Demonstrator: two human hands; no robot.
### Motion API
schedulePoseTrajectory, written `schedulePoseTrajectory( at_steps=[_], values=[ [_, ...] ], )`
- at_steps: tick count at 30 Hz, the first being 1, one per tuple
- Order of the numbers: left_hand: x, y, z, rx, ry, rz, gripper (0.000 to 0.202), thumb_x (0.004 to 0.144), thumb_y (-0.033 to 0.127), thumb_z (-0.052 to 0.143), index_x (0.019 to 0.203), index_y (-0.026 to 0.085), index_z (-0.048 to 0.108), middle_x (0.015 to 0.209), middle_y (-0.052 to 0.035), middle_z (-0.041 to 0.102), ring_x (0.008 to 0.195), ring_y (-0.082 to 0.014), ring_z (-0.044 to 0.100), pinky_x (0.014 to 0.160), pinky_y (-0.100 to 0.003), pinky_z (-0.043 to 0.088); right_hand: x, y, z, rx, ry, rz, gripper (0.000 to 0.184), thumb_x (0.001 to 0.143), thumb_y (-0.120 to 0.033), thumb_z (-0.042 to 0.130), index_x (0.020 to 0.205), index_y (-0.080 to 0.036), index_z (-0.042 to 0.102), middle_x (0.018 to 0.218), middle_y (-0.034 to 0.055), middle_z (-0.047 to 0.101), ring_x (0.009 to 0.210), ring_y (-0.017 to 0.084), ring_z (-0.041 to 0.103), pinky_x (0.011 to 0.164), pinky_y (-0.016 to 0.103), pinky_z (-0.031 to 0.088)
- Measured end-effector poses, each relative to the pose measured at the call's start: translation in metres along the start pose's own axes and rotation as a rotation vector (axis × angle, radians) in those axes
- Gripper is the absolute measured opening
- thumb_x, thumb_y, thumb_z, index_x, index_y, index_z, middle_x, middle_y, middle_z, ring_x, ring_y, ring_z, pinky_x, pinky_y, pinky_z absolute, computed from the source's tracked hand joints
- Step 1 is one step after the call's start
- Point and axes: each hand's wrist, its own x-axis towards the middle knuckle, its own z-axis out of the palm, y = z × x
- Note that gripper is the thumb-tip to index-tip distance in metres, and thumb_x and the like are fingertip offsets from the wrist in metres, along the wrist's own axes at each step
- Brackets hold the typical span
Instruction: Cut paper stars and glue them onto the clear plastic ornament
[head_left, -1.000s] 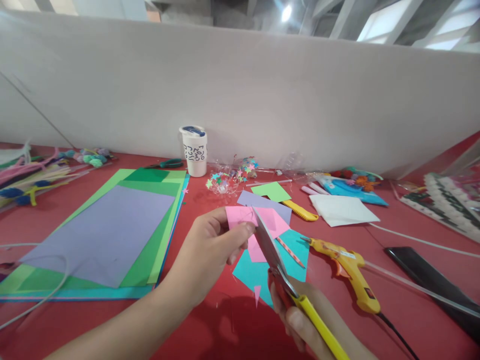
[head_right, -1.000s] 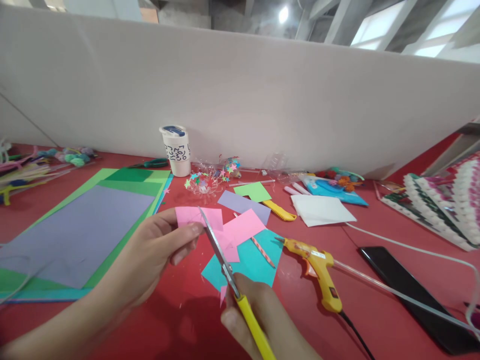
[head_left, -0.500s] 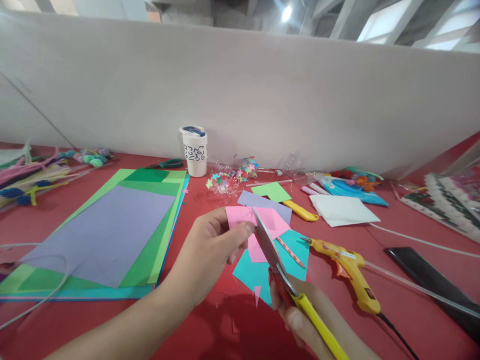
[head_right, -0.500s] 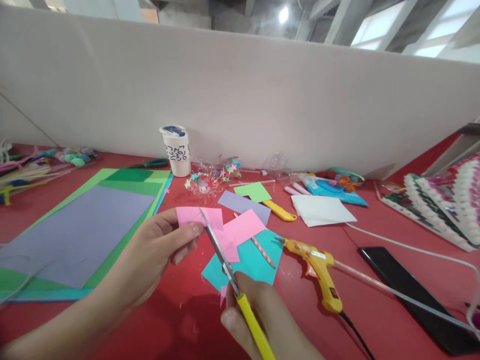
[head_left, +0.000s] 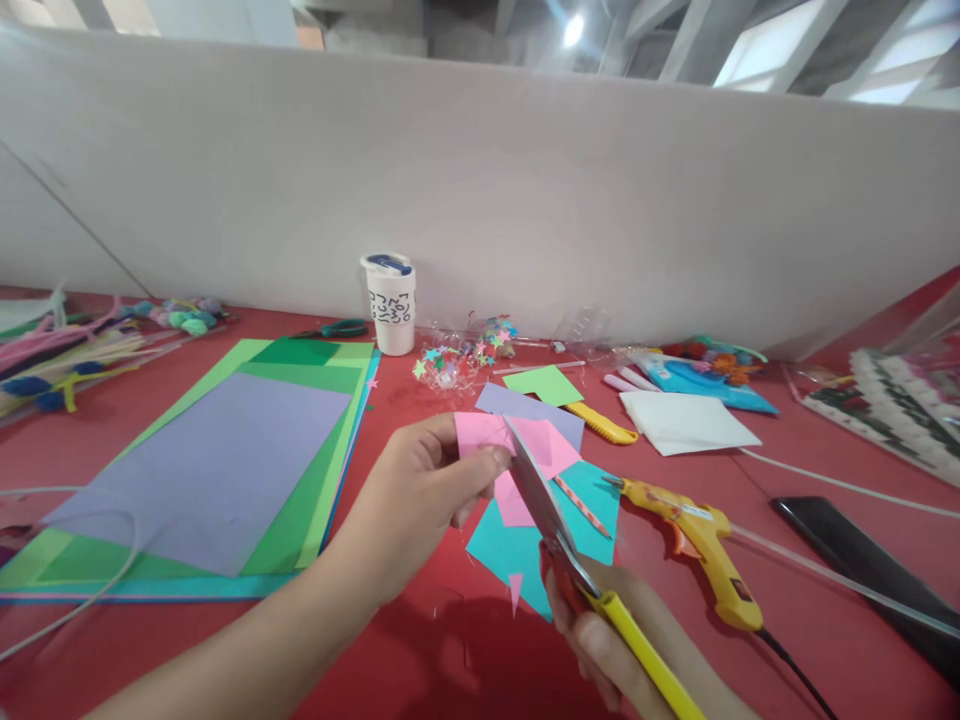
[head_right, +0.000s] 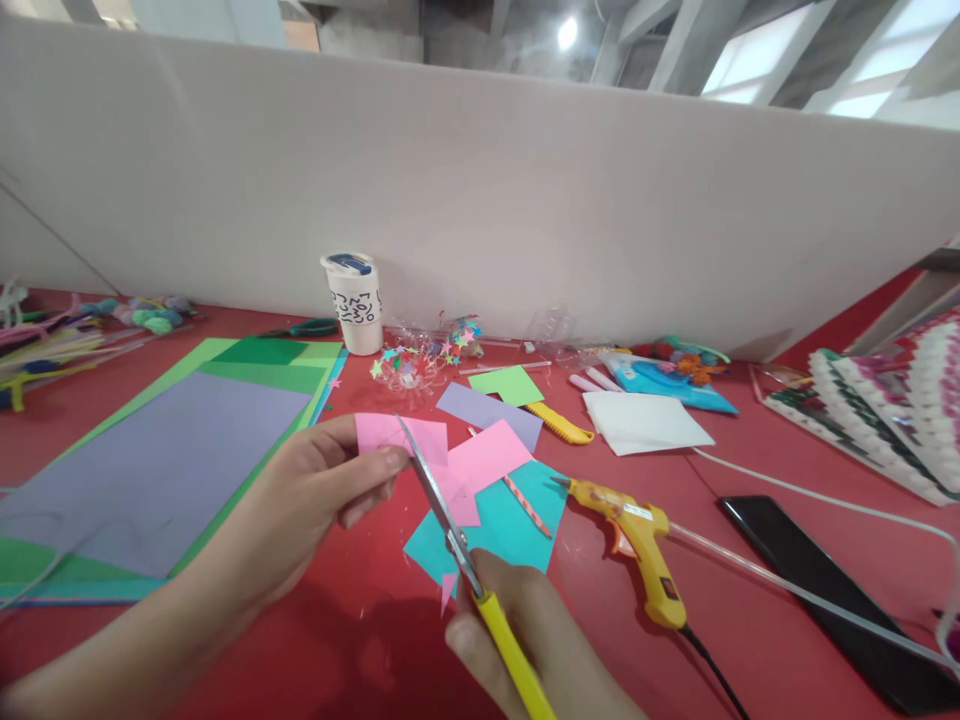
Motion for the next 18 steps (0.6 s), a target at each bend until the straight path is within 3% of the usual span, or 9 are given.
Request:
schedulePoseTrajectory(
  at_steps=[6,13,18],
  values=[
    [0.0021,0.0001,-0.0052,0.030,-0.033,-0.010,0.014,0.082,0.025,0.059,0.070,0.018,0.061,0.050,0.0081,0.040,0.046,-0.0051,0.029,0.045,-0.021,0.023,0.0061,-0.0010,-0.0056,0.007,-0.054,0.003,0.055,0.083,-0.074,0.036,0.067,-0.022,0.037,0.059,-0.0047,0.028,0.052,0.011,0.028,0.048,0.027,0.025],
    [0.0026,0.0038,-0.0066,-0.023,-0.056,-0.047,0.011,0.082,0.024,0.061,0.074,0.018,0.065,0.050,0.0079,0.043,0.044,-0.0039,0.031,0.045,-0.019,0.025,0.0092,0.0052,-0.0063,0.016,-0.041,0.008,0.043,0.084,-0.061,0.047,0.068,-0.021,0.042,0.058,-0.0038,0.034,0.053,0.012,0.035,0.049,0.025,0.031],
    [0.0029,0.0065,-0.0059,-0.043,-0.042,-0.036,0.013,0.081,0.024,0.063,0.070,0.017,0.064,0.053,0.0072,0.047,0.044,-0.0030,0.033,0.044,-0.018,0.025,0.0074,0.0057,-0.0058,0.015,-0.025,-0.005,0.045,0.083,-0.065,0.043,0.071,-0.021,0.042,0.058,-0.0028,0.040,0.052,0.012,0.040,0.048,0.025,0.031]
  ],
)
